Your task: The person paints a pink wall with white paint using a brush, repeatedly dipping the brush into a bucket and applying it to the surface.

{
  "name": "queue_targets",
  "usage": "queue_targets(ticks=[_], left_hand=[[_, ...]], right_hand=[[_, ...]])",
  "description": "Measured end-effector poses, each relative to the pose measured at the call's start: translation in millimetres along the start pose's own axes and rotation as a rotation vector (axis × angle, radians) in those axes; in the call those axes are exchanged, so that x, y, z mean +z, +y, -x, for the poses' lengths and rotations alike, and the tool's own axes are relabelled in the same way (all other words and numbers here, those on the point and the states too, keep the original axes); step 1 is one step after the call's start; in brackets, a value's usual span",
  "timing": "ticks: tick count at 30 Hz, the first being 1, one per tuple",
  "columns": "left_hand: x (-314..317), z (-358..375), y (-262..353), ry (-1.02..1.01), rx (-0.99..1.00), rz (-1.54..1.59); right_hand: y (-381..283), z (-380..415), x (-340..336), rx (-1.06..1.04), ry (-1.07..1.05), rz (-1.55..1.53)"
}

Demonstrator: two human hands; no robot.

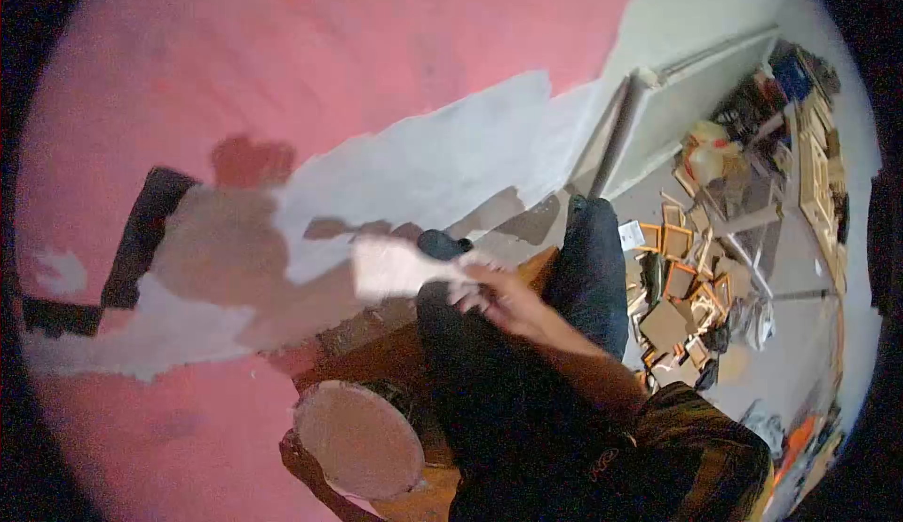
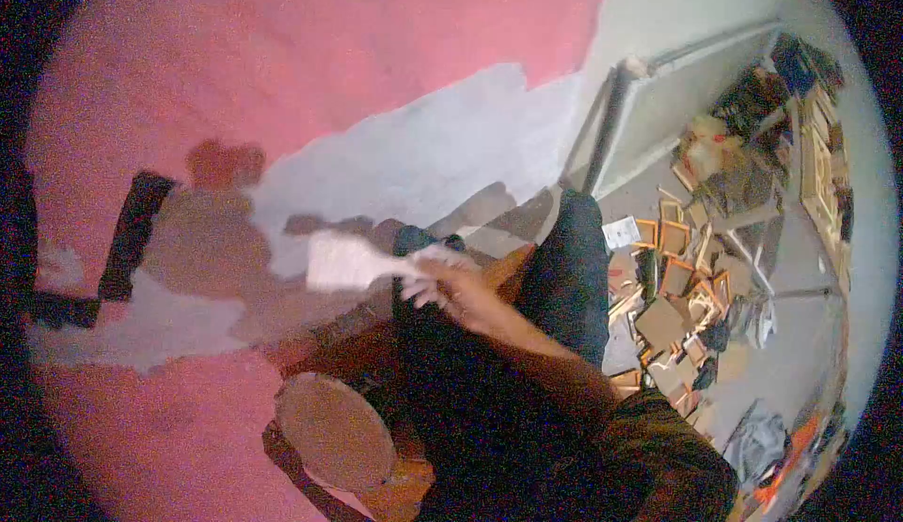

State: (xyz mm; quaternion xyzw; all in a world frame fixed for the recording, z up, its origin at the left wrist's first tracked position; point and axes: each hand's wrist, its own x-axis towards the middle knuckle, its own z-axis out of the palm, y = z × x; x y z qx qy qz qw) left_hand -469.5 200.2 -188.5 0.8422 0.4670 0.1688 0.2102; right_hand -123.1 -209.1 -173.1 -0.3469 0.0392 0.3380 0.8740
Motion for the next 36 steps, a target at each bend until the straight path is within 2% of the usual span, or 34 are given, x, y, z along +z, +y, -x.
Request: queue_targets(ticks=[3,5,7,9,11,13,15,16,18,19,20,21,23,24,26,30,33,36], left_hand=[[-8.7,-25.5,37.3,0.181,0.232,-0.238],[-5.2,-50.4,80.0,0.248,0.575,-0.284],[13.3,-79.7,146.7,0.199,1.057,-0.276],[43.3,-74.7,247.4,0.091,0.89,-0.162],[74.0,-69.5,328.5,-0.066,0.88,-0.129],[101.0,-67.0,400.7,0.149,1.414,-0.31],[115.5,-48.1,482.7,0.203,1.558,-0.254],[124.0,-48.8,521.3,0.247,1.645,-0.239],[135.4,-46.0,599.9,0.381,1.783,-0.192],[138.8,-43.3,638.4,0.469,1.832,-0.158],[143.6,-50.1,670.7,0.497,1.897,-0.077],[150.6,-57.5,693.9,0.523,1.96,0.007],[169.3,-62.6,721.2,0.739,1.905,-0.088],[174.5,-61.7,727.5,0.848,1.868,-0.139],[180.5,-56.9,727.2,0.928,1.837,-0.187],[184.9,-54.4,725.2,0.937,1.817,-0.22],[182.9,-46.8,724.2,0.873,1.756,-0.29],[180.2,-49.2,722.4,0.912,1.721,-0.329]], right_hand=[[-49.8,19.7,-47.2,-0.217,0.135,0.02],[-80.4,30.1,-70.7,-0.312,0.222,0.12],[-93.9,26.3,-108.6,-0.39,0.3,0.123],[-105.8,24.9,-139.2,-0.455,0.356,0.141],[-113.9,27.9,-158.9,-0.511,0.396,0.173],[-123.2,29.4,-152.7,-0.484,0.461,0.17],[-120.6,15.5,-175.9,-0.453,0.49,0.202],[-114.7,1.8,-187.5,-0.507,0.489,0.221],[-110.1,-21.3,-204.2,-0.584,0.585,0.53],[-110.6,-31.8,-203.4,-0.616,0.626,0.688],[-120.1,-34.2,-181.2,-0.517,0.719,0.704],[-118.1,-42.3,-178.3,-0.566,0.736,0.734],[-114.8,-58.3,-175.9,-0.664,0.767,0.79],[-112.3,-72.2,-176.0,-0.766,0.773,0.683],[-112.3,-93.4,-182.1,-0.714,0.83,0.577],[-116.9,-111.1,-176.6,-0.675,0.881,0.508],[-117.5,-119.0,-172.1,-0.744,0.947,0.609],[-119.2,-128.2,-167.1,-0.739,0.993,0.578]])
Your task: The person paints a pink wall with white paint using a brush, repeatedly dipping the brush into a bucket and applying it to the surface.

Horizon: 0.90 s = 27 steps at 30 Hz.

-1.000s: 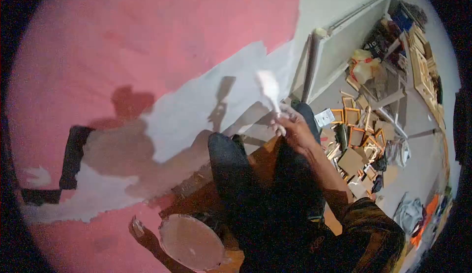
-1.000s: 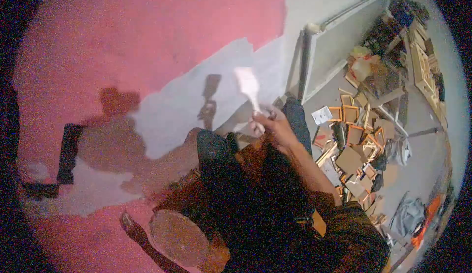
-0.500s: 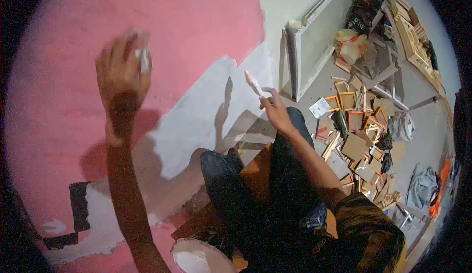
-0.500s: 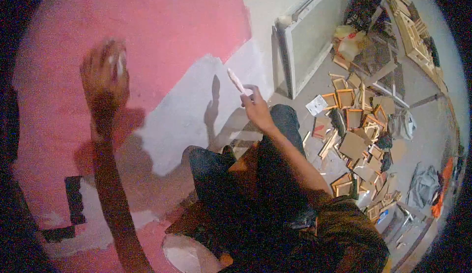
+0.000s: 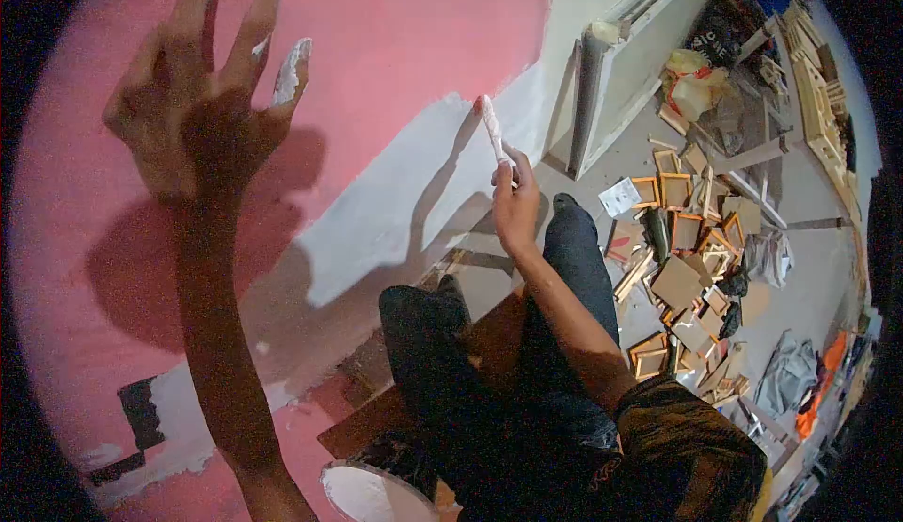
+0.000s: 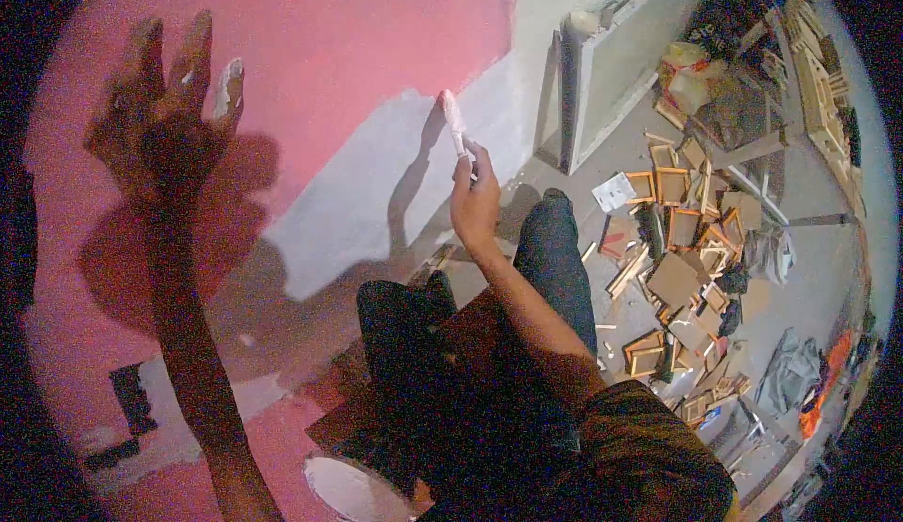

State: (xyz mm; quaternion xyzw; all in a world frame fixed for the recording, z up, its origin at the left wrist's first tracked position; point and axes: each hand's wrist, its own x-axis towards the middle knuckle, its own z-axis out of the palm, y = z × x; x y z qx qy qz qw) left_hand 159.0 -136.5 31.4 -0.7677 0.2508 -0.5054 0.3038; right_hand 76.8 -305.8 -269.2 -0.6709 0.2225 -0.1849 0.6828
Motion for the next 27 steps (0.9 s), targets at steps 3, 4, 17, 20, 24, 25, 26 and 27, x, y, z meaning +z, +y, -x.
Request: queue_targets(ticks=[3,4,17,20,24,25,26,27], left_hand=[[-0.9,3.2,-1.5,0.013,-0.007,-0.042],[-1.4,3.9,-1.3,0.017,-0.01,-0.052],[2.5,-45.8,20.3,0.061,0.1,0.418],[2.6,-71.1,42.3,0.122,0.168,0.357],[21.0,-68.9,55.9,0.164,0.222,0.108],[23.2,-66.4,56.4,0.13,0.219,0.121],[23.0,-63.9,55.1,0.099,0.213,0.133],[22.6,-66.5,55.7,0.081,0.197,0.145]], right_hand=[[-5.1,1.8,7.7,0.061,-0.064,0.003],[0.1,1.2,9.0,-0.029,-0.056,0.042],[3.5,1.2,14.9,-0.045,-0.027,0.03],[-1.6,-0.1,1.4,0.024,-0.051,-0.07],[12.7,-10.0,13.0,0.053,-0.034,-0.135],[19.3,-4.8,19.4,0.007,-0.035,-0.108],[24.7,3.2,26.5,-0.044,-0.036,-0.08],[25.3,4.4,28.2,-0.109,-0.03,-0.048]])
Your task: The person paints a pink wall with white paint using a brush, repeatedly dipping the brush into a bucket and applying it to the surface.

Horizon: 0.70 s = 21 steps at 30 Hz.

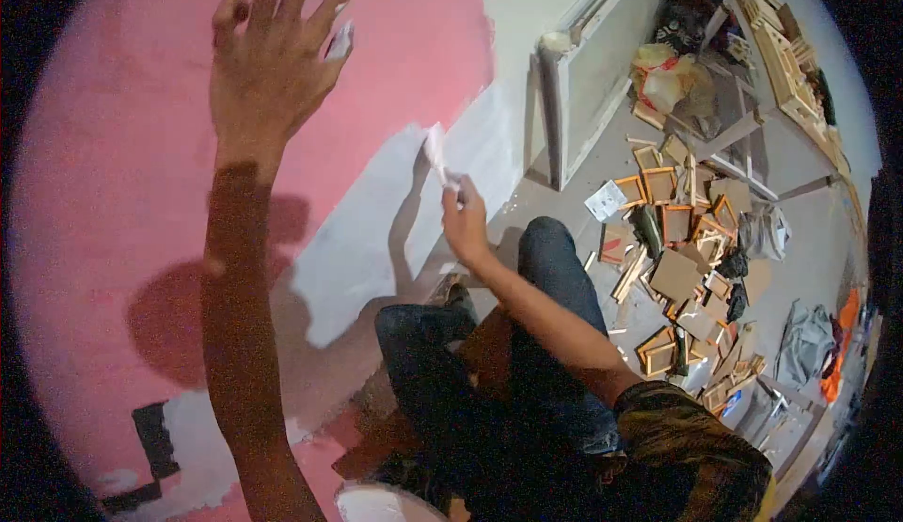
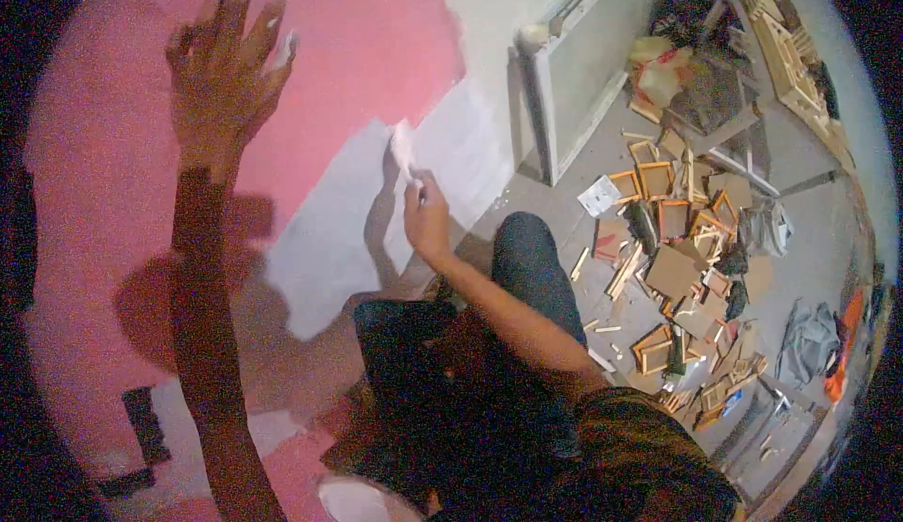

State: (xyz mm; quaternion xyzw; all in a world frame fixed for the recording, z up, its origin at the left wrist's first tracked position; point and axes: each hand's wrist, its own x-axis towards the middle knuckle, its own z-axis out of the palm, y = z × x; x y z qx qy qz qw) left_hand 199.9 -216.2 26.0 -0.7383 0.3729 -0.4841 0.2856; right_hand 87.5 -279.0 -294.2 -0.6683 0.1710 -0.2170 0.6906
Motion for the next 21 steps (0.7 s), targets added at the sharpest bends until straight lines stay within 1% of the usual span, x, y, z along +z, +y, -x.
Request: queue_targets(ticks=[1,3,8,11,14,17,18,20,21], left_hand=[[-1.9,-2.5,2.1,-0.018,-0.014,-0.001],[-4.2,-2.9,3.8,-0.067,-0.036,-0.008],[4.4,2.4,2.9,0.07,-0.014,0.02],[5.1,-0.4,3.2,0.111,-0.007,-0.018],[-0.8,-3.5,4.9,0.081,-0.029,0.002],[-2.2,-5.4,5.2,0.051,-0.044,0.017],[-1.4,-4.4,5.0,0.041,-0.046,0.017],[8.0,-2.0,2.2,0.123,-0.038,0.026],[10.2,-0.5,2.8,0.16,-0.028,0.04]], right_hand=[[-13.3,6.5,-4.9,0.018,-0.02,0.009],[-20.1,16.8,-14.9,0.065,-0.022,0.0],[-19.5,4.3,-15.2,0.18,0.013,-0.018],[-28.7,5.9,-2.7,0.192,0.007,0.032],[-24.4,20.1,-1.2,0.091,-0.046,-0.077],[-47.9,19.5,-24.0,0.178,-0.103,-0.039],[-47.0,14.8,-25.4,0.192,-0.075,-0.039],[-43.1,5.0,-27.9,0.233,-0.014,-0.033],[-41.0,-0.1,-24.8,0.195,0.013,-0.093]])
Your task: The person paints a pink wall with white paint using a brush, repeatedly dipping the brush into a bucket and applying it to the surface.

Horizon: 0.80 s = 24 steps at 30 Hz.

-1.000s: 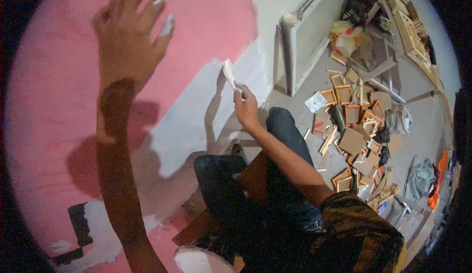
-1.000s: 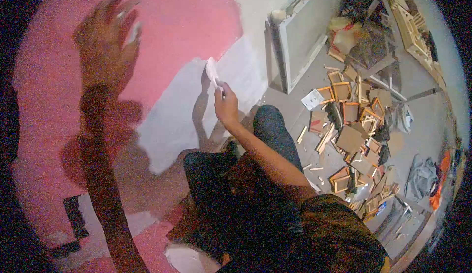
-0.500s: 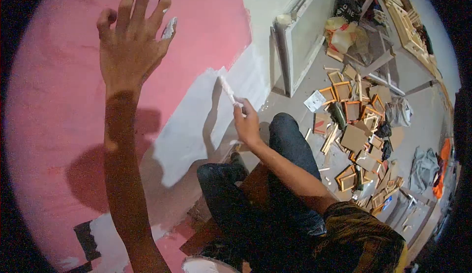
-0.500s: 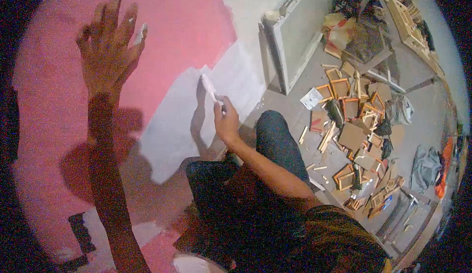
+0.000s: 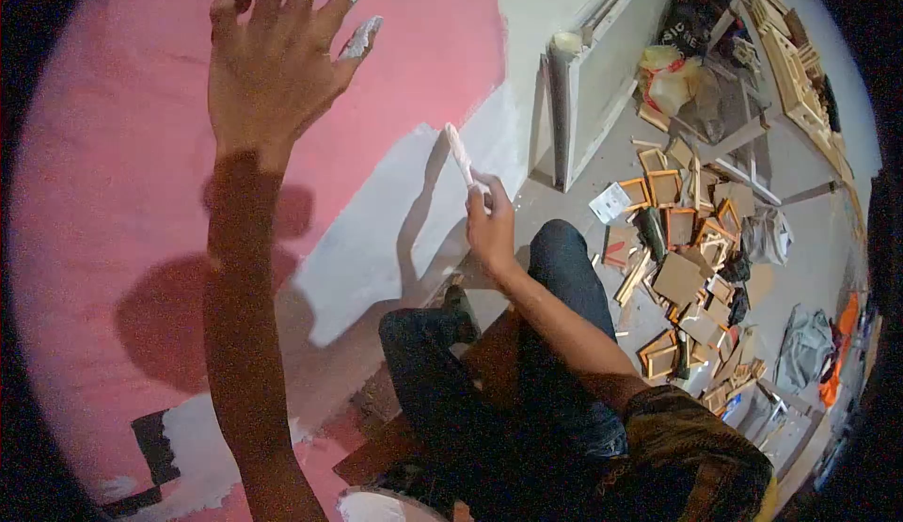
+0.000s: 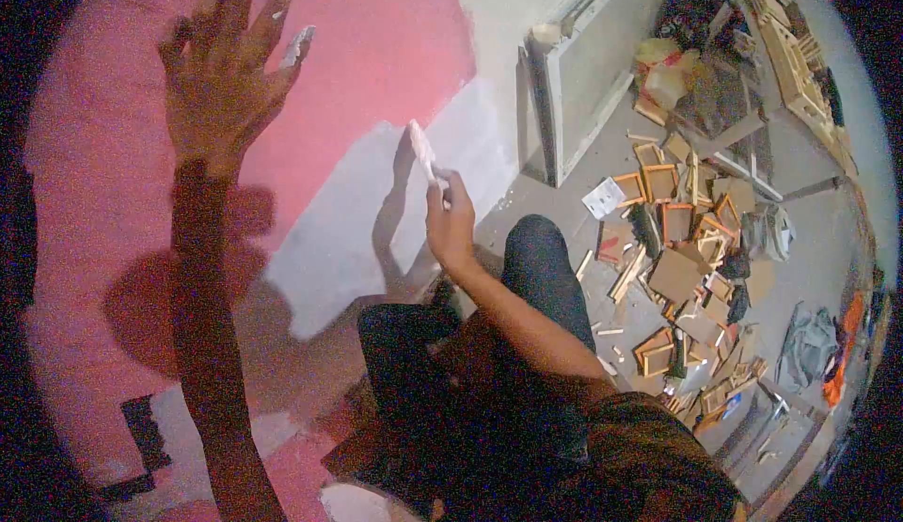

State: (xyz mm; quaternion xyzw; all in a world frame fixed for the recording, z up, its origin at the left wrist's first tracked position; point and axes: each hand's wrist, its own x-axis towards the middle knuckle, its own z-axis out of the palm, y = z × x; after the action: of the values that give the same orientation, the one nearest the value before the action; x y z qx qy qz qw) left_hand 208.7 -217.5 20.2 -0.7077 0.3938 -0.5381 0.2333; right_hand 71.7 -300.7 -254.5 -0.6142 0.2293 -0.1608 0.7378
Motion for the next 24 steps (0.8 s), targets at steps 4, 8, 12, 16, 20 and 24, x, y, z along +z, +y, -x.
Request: queue_targets(ticks=[4,8,12,16,20,24], left_hand=[[-6.3,-3.4,1.9,-0.068,0.0,-0.029],[-6.0,-2.7,2.6,-0.058,-0.025,-0.016],[-2.9,-1.0,3.7,-0.039,-0.034,-0.048],[-2.2,-2.3,1.3,-0.043,-0.031,-0.057],[-7.1,-3.8,0.6,-0.074,-0.029,-0.005],[-2.3,-1.7,0.9,-0.042,-0.035,0.011]], right_hand=[[14.0,-6.2,24.6,-0.142,-0.007,0.109],[3.7,-3.3,-2.6,0.001,-0.096,0.068],[0.2,-5.1,-1.7,0.157,-0.036,-0.146],[9.4,-1.0,25.8,0.077,-0.085,-0.086],[2.0,8.8,5.8,0.056,-0.154,-0.061],[-6.6,-3.5,1.0,0.114,-0.085,-0.183]])
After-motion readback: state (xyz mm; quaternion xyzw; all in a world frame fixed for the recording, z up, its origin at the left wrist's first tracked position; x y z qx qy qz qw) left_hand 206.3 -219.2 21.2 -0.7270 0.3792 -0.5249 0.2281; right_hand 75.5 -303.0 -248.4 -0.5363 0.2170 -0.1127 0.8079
